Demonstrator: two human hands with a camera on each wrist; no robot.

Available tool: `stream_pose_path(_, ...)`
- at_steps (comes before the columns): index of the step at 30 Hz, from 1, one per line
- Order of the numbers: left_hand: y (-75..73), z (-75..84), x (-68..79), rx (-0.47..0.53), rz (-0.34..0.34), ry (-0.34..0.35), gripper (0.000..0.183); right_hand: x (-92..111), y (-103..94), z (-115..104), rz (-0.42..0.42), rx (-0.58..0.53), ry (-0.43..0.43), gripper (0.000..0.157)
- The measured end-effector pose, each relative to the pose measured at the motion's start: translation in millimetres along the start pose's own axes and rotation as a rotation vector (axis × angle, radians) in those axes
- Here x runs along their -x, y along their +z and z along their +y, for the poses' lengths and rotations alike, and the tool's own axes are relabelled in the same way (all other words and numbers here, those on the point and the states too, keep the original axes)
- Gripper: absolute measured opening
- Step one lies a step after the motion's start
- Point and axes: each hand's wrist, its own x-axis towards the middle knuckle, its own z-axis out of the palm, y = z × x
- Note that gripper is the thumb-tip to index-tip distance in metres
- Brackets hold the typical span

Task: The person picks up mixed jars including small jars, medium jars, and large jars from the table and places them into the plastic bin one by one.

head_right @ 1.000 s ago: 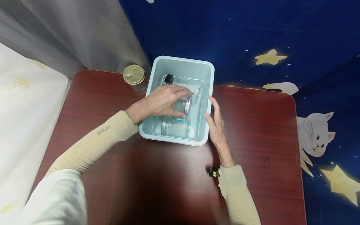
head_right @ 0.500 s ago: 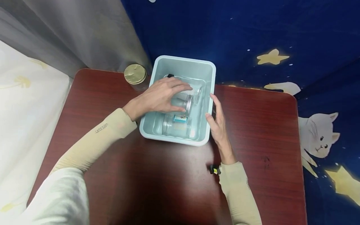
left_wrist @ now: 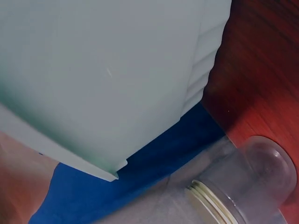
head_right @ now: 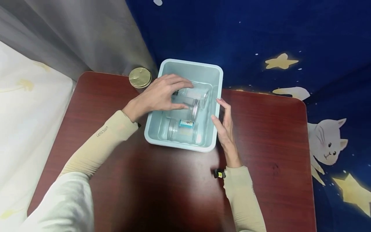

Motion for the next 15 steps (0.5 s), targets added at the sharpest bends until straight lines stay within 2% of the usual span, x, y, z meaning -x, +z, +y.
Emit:
stream_pose_path(8, -5.6, -5.5, 0.4, 0.001, 0.041, -0.003, 0.067, -1, 3.9, 1, 0.008, -0.034, -0.019, 0.057)
stream_pose_path(12, -7.6, -7.7, 2.1, 0.010, 0.087, 0.002, 0.063, -1, 3.5, -3, -0.004, 0.034, -0.017, 0.058)
stream_pose_path(15, -7.7, -10.5, 6.3, 0.014, 0.114, -0.006, 0.061, 0, 4.5, -14, -0.028, 0.092, 0.010, 0.060)
